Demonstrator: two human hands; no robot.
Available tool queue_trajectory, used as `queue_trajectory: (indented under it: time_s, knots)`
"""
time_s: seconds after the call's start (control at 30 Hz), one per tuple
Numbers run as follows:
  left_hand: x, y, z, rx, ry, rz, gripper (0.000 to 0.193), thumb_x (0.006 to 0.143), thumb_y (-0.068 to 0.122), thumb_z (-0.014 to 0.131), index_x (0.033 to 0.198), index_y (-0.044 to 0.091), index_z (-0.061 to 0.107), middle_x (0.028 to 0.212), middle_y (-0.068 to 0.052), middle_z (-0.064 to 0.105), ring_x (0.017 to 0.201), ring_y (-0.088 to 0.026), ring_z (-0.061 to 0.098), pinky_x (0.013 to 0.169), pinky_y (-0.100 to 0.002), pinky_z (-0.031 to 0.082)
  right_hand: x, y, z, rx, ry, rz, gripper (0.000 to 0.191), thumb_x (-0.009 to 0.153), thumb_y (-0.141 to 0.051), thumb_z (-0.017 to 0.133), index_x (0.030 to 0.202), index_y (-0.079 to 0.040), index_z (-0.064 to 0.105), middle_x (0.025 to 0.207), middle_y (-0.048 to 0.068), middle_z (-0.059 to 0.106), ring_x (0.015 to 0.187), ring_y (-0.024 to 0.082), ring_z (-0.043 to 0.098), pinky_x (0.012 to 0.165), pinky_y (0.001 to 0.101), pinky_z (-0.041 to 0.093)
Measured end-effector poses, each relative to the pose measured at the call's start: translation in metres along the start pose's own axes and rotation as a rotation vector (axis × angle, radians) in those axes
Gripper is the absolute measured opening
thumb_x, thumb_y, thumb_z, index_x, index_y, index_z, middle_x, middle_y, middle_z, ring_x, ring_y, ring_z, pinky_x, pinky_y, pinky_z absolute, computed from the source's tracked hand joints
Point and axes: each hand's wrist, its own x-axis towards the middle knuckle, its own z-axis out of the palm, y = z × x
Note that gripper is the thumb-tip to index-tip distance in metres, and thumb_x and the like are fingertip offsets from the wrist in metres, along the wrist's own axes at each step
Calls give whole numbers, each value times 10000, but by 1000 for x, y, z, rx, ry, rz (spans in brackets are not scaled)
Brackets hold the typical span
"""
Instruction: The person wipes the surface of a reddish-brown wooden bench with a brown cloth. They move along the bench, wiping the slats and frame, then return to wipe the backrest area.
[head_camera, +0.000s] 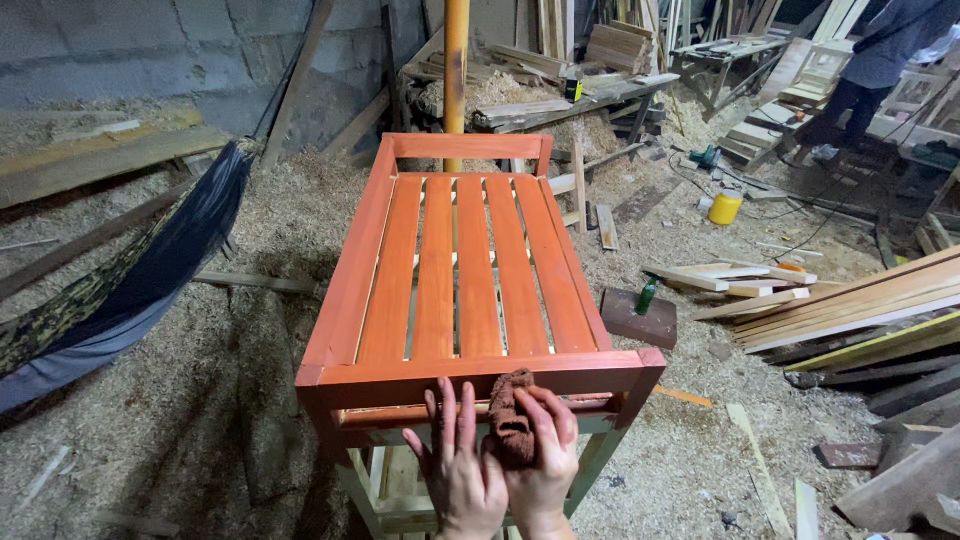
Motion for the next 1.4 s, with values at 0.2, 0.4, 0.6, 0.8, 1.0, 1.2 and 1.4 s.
queue_trajectory:
  time_s: [0.2,0.4,0.6,0.8,1.0,1.2,1.4]
  knots:
    - [3,-6,-5,214,-59,22,798,821,289,522,1588,165,340,1677,-118,251,1554,-355,173,1145,-703,-131,2,-2,7,-65,35,-41,631,559,-123,836,1175,-98,703,1197,109,660,1091,318,639,969,419,527]
    - [10,-14,-3,228,-68,76,800,828,314,550,1590,193,339,1659,-116,271,1543,-369,173,1138,-708,-116,6,1,14,-100,65,-74,606,560,-151,852,1148,-91,719,1159,108,666,1064,315,652,955,421,536]
    - [40,-17,6,214,-61,85,819,810,296,566,1589,194,336,1666,-124,263,1541,-368,195,1141,-719,-72,27,17,32,-118,65,-104,578,601,-136,851,1161,-94,716,1177,139,659,1066,345,646,950,430,539]
    - [106,-26,26,183,-87,82,841,767,220,581,1575,182,350,1664,-134,265,1537,-391,187,1136,-728,-40,74,37,75,-94,98,-131,566,635,-142,867,1178,-110,713,1188,138,662,1080,352,643,963,443,539]
    - [185,-43,60,157,-57,90,795,786,151,557,1562,161,386,1663,-132,296,1553,-370,207,1156,-732,-49,145,62,123,-48,124,-218,611,608,-191,893,1174,-83,690,1185,146,655,1077,363,628,968,458,512]
    - [263,-64,94,182,-43,59,547,924,155,489,1468,96,464,1663,-116,312,1546,-337,244,1169,-723,-31,201,96,160,28,65,-136,540,660,-23,796,1190,-80,708,1207,129,690,1155,354,658,1023,429,525]
    - [313,-80,116,168,-5,126,509,970,184,468,1466,68,468,1672,-132,296,1546,-351,243,1165,-727,10,171,134,170,69,-22,-9,562,602,37,742,1149,-78,696,1153,127,682,1109,343,667,992,414,534]
